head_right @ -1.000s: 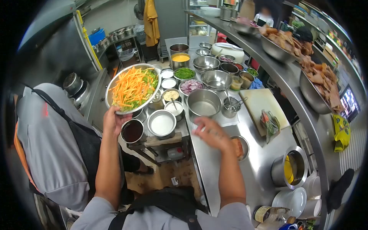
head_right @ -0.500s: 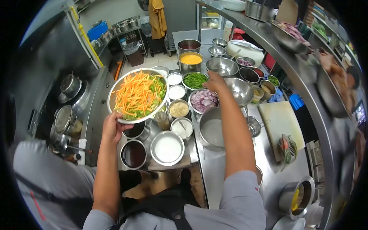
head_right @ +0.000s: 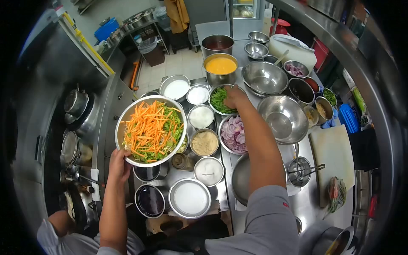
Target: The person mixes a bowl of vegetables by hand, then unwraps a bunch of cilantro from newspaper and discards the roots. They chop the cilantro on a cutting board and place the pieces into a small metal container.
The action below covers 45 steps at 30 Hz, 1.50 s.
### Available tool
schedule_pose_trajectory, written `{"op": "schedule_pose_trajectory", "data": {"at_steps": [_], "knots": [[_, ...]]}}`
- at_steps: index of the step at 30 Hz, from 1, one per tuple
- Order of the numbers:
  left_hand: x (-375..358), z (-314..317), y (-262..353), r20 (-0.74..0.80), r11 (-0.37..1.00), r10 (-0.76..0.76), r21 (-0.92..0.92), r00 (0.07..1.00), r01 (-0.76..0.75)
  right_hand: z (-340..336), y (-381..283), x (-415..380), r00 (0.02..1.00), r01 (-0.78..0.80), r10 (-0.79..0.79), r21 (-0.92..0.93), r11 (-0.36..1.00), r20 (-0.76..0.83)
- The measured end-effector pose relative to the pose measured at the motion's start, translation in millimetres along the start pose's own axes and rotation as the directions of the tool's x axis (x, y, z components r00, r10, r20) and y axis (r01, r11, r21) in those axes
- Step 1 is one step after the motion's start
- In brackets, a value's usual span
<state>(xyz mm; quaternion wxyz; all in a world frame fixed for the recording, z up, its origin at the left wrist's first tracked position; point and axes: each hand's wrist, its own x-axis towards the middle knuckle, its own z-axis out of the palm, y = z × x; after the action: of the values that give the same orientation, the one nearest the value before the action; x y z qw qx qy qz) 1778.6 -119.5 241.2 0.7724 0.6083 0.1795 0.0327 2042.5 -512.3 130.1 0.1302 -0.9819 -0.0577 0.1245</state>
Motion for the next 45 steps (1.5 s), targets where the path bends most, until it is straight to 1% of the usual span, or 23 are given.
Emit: {"op": "schedule_pose_trajectory", "data": {"at_steps": [3, 4, 7, 9, 11, 15, 17, 21, 24, 25, 27, 28, 29, 31, 32, 34, 35, 36, 37, 38, 42, 44, 45], "knots": [[16.0, 6.7, -3.1, 0.06, 0.998, -0.054, 0.026, 0.997, 0.052, -4.0, -1.9, -2.9, 0.999, -0.013, 0.015, 0.042, 0.999, -0.035], [23.7, 8.4, -3.0, 0.123, 0.997, -0.064, 0.047, 0.99, 0.059, -6.6, 0.2, -3.7, 0.998, -0.016, 0.021, 0.086, 0.996, -0.062], [38.5, 28.4, -6.3, 0.135, 0.994, -0.074, 0.095, 0.988, 0.062, -16.4, 8.8, -3.3, 0.995, -0.009, 0.026, 0.166, 0.986, -0.1], [43.0, 45.6, -5.2, 0.144, 0.996, -0.066, 0.076, 0.987, 0.056, -20.8, 12.4, -2.3, 0.994, 0.005, 0.017, 0.198, 0.98, -0.108], [48.8, 56.6, -5.9, 0.153, 0.992, -0.085, 0.107, 0.985, 0.069, -18.3, 17.4, 1.8, 0.981, 0.036, 0.02, 0.279, 0.96, -0.193], [61.3, 78.7, -15.2, 0.168, 0.99, -0.086, 0.123, 0.982, 0.066, -6.4, 31.8, 19.9, 0.958, 0.074, 0.028, 0.338, 0.938, -0.286], [68.4, 89.2, -19.9, 0.183, 0.986, -0.104, 0.144, 0.978, 0.077, -4.1, 36.0, 19.6, 0.902, 0.106, 0.096, 0.431, 0.896, -0.421], [86.0, 114.8, -37.2, 0.173, 0.969, -0.141, 0.228, 0.975, 0.099, -23.9, 43.5, 9.3, 0.864, 0.163, 0.106, 0.473, 0.866, -0.491], [92.1, 133.3, -44.8, 0.195, 0.966, -0.186, 0.218, 0.963, 0.142, -60.7, 27.0, -18.1, 0.86, 0.234, 0.227, 0.747, 0.622, -0.458], [91.6, 138.3, -46.8, 0.222, 0.971, -0.177, 0.199, 0.959, 0.133, -70.3, 19.4, -25.1, 0.858, 0.236, 0.227, 0.746, 0.622, -0.46], [96.5, 147.0, -56.1, 0.244, 0.973, -0.193, 0.175, 0.951, 0.153, -90.4, 6.5, -41.4, 0.902, 0.291, 0.165, 0.845, 0.448, -0.398], [94.4, 150.3, -56.3, 0.251, 0.973, -0.193, 0.173, 0.949, 0.152, -115.0, -15.4, -72.2, 0.959, 0.173, 0.127, 0.88, 0.442, -0.252], [90.6, 152.8, -56.4, 0.273, 0.976, -0.19, 0.16, 0.943, 0.15, -127.4, -33.4, -92.4, 0.958, 0.171, 0.132, 0.878, 0.447, -0.254], [80.2, 157.2, -56.4, 0.301, 0.978, -0.188, 0.142, 0.935, 0.151, -138.8, -59.8, -120.6, 0.947, 0.27, -0.093, 0.604, 0.75, -0.308], [73.7, 158.0, -55.2, 0.299, 0.98, -0.181, 0.132, 0.937, 0.147, -138.3, -66.5, -128.0, 0.947, 0.269, -0.093, 0.599, 0.754, -0.309], [61.8, 154.6, -49.1, 0.294, 0.984, -0.166, 0.117, 0.941, 0.137, -139.3, -79.9, -141.8, 0.942, 0.319, -0.319, 0.572, 0.756, -0.104], [56.2, 152.3, -45.2, 0.344, 0.982, -0.172, 0.13, 0.923, 0.135, -139.4, -84.1, -147.4, 0.94, 0.324, -0.323, 0.567, 0.757, -0.107], [50.1, 149.0, -41.4, 0.391, 0.981, -0.179, 0.144, 0.903, 0.132, -137.5, -88.2, -152.0, 0.915, 0.4, -0.372, 0.445, 0.801, -0.153], [44.7, 144.7, -38.6, 0.39, 0.982, -0.174, 0.139, 0.904, 0.129, -139.3, -97.4, -161.3, 0.885, 0.466, -0.426, 0.313, 0.828, -0.19], [39.9, 141.0, -36.1, 0.378, 0.981, -0.176, 0.146, 0.909, 0.13, -145.4, -106.3, -176.0, 0.899, 0.433, -0.393, 0.269, 0.86, -0.192], [27.8, 125.4, -30.5, 0.373, 0.98, -0.185, 0.137, 0.909, 0.144, -142.7, -112.5, -183.6, 0.882, 0.467, -0.428, 0.248, 0.849, -0.198], [25.7, 120.9, -31.2, 0.373, 0.981, -0.187, 0.121, 0.909, 0.152, -132.3, -109.3, -177.8, 0.836, 0.517, -0.467, 0.129, 0.846, -0.287], [27.1, 119.9, -32.4, 0.372, 0.981, -0.19, 0.11, 0.908, 0.161, -127.8, -106.7, -173.5, 0.836, 0.518, -0.469, 0.128, 0.846, -0.286]]}}
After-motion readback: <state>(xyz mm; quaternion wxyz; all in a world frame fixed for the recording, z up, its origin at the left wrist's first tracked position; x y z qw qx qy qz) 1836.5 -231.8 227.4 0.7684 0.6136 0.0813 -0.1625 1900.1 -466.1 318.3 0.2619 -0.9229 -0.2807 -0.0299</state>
